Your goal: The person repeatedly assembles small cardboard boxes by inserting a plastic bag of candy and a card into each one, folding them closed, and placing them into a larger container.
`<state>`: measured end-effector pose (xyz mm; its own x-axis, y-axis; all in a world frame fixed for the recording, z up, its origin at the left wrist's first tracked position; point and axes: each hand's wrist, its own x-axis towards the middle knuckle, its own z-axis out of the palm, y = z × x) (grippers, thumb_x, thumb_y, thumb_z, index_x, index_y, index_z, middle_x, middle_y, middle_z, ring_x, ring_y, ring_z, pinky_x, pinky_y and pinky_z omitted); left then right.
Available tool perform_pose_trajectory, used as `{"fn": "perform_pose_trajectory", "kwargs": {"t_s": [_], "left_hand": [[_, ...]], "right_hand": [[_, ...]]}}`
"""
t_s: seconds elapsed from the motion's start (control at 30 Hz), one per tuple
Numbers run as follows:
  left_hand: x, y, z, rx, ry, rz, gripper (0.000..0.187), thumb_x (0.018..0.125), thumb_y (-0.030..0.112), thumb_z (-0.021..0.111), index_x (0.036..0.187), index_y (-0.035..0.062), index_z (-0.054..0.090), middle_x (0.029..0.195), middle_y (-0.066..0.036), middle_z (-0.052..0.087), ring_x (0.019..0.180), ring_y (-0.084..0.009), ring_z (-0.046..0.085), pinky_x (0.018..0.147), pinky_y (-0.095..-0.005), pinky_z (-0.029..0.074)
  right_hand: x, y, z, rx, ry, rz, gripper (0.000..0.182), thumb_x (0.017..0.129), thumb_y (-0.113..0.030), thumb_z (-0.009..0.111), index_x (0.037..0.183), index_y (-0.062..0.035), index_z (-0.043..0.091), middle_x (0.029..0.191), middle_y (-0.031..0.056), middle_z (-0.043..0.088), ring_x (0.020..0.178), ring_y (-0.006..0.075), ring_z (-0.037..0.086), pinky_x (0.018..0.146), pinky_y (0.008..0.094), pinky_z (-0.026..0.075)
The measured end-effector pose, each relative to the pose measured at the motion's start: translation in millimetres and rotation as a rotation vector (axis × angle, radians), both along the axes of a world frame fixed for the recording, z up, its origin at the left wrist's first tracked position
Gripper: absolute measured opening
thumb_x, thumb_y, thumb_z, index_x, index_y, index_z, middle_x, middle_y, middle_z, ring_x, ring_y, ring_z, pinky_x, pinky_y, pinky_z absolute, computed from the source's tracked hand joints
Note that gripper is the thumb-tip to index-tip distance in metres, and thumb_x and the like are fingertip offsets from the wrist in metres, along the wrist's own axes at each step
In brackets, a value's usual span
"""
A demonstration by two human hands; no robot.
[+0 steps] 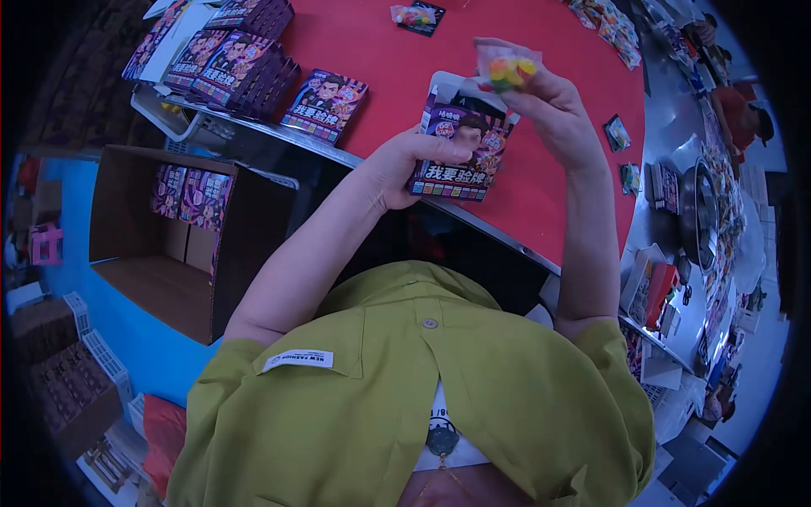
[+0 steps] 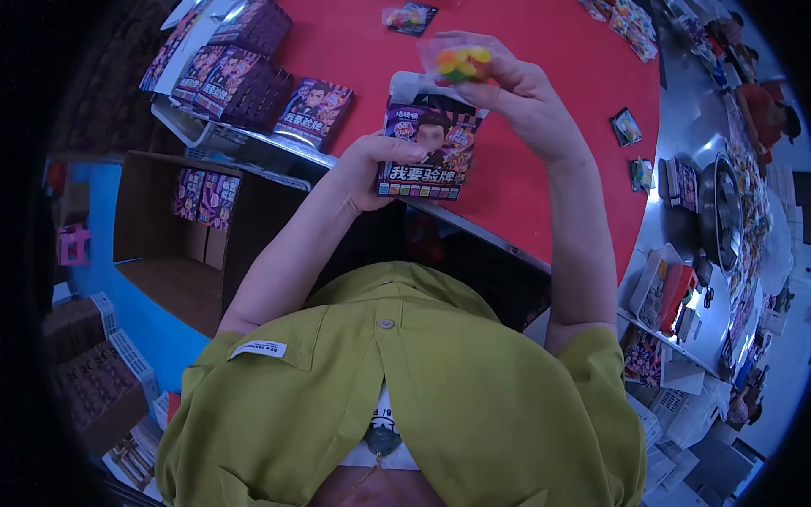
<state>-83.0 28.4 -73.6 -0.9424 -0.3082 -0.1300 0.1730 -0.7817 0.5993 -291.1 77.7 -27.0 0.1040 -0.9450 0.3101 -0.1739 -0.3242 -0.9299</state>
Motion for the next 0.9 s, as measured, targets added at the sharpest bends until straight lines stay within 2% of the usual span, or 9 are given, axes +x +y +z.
{"fn": "perform_pose_trajectory", "kwargs": {"t_s": [0.1, 0.17, 0.23, 0.3, 0.37, 0.43, 0.53, 0.67, 0.9], "left_hand": [[-1.0, 2.7, -6.8, 0.070, 0.013, -0.035, 0.054, 0.073, 0.012, 0.071, 0.121, -0.0005, 0.052, 0.101, -0.014, 0.065, 0.093, -0.0220, 0.066, 0.081, -0.0364, 0.057], [-1.9, 3.4, -14.2, 0.065, 0.016, -0.002, 0.067, 0.068, 0.012, 0.068, 0.127, -0.0077, 0.043, 0.108, -0.022, 0.061, 0.098, -0.0310, 0.064, 0.084, -0.0428, 0.056], [1.0, 1.8, -14.5, 0.025, -0.021, 0.008, 0.069, 0.067, 0.011, 0.069, 0.128, -0.0068, 0.043, 0.109, -0.021, 0.061, 0.098, -0.0306, 0.064, 0.084, -0.0427, 0.055], [5.0, 1.8, -11.7, -0.017, -0.061, 0.006, 0.071, 0.066, 0.011, 0.070, 0.129, -0.0060, 0.043, 0.109, -0.021, 0.061, 0.099, -0.0303, 0.064, 0.084, -0.0425, 0.055], [5.0, 2.9, -5.1, -0.098, -0.122, -0.023, 0.062, 0.066, 0.008, 0.075, 0.123, 0.0014, 0.052, 0.109, -0.013, 0.063, 0.100, -0.0218, 0.062, 0.089, -0.0346, 0.051], [4.5, 2.7, -2.8, -0.168, -0.138, -0.047, 0.065, 0.065, 0.008, 0.076, 0.124, 0.0012, 0.051, 0.110, -0.012, 0.062, 0.102, -0.0215, 0.061, 0.091, -0.0339, 0.049], [3.4, 5.1, 0.1, -0.272, -0.144, -0.061, 0.069, 0.063, 0.007, 0.078, 0.126, 0.0018, 0.049, 0.112, -0.012, 0.061, 0.104, -0.0206, 0.058, 0.093, -0.0329, 0.047], [-1.0, 3.9, -5.2, -0.468, -0.125, -0.054, 0.074, 0.061, 0.005, 0.079, 0.128, 0.0041, 0.046, 0.111, -0.010, 0.060, 0.103, -0.0191, 0.057, 0.093, -0.0326, 0.046], [0.6, 0.2, -6.3, -0.420, -0.022, -0.039, 0.069, 0.061, 0.004, 0.080, 0.124, 0.0060, 0.050, 0.110, -0.009, 0.059, 0.101, -0.0180, 0.058, 0.093, -0.0323, 0.047]], "right_hand": [[-7.4, 6.9, -3.3, 0.005, -0.042, -0.076, 0.027, 0.090, -0.011, 0.060, 0.116, -0.0055, 0.061, 0.114, 0.0067, 0.062, 0.106, 0.0159, 0.060, 0.097, 0.0337, 0.046], [-3.6, 12.1, 0.1, -0.044, -0.027, -0.151, 0.025, 0.091, -0.011, 0.059, 0.115, -0.0053, 0.061, 0.111, 0.0068, 0.063, 0.105, 0.0152, 0.060, 0.097, 0.0334, 0.046], [5.8, 17.9, 8.6, -0.104, 0.138, -0.299, 0.023, 0.089, -0.008, 0.060, 0.112, -0.0056, 0.062, 0.105, 0.0039, 0.064, 0.103, 0.0147, 0.061, 0.092, 0.0312, 0.049], [5.3, 22.6, 12.0, -0.090, 0.192, -0.242, 0.020, 0.088, -0.007, 0.060, 0.108, -0.0060, 0.062, 0.100, 0.0031, 0.063, 0.098, 0.0143, 0.060, 0.089, 0.0311, 0.047], [1.2, 26.2, 22.2, -0.082, 0.257, -0.198, 0.017, 0.087, -0.006, 0.060, 0.104, -0.0065, 0.063, 0.094, 0.0024, 0.062, 0.094, 0.0139, 0.060, 0.087, 0.0310, 0.045], [-1.8, 28.2, 36.0, -0.082, 0.839, -0.142, 0.021, 0.084, -0.003, 0.058, 0.104, -0.0046, 0.064, 0.090, 0.0054, 0.057, 0.086, 0.0164, 0.056, 0.089, 0.0321, 0.038], [5.4, 32.3, 42.5, -0.258, 1.014, -0.098, 0.021, 0.080, -0.003, 0.058, 0.100, -0.0040, 0.064, 0.084, 0.0061, 0.053, 0.077, 0.0183, 0.051, 0.085, 0.0318, 0.032], [27.9, 39.8, 46.8, -0.226, 1.071, -0.022, 0.024, 0.078, 0.000, 0.057, 0.102, -0.0039, 0.063, 0.089, 0.0072, 0.056, 0.085, 0.0203, 0.054, 0.089, 0.0330, 0.033], [49.3, 56.3, 20.8, -0.323, 0.767, -0.176, 0.031, 0.076, 0.006, 0.056, 0.106, -0.0009, 0.058, 0.095, 0.0115, 0.060, 0.093, 0.0298, 0.058, 0.081, 0.0377, 0.046]]}}
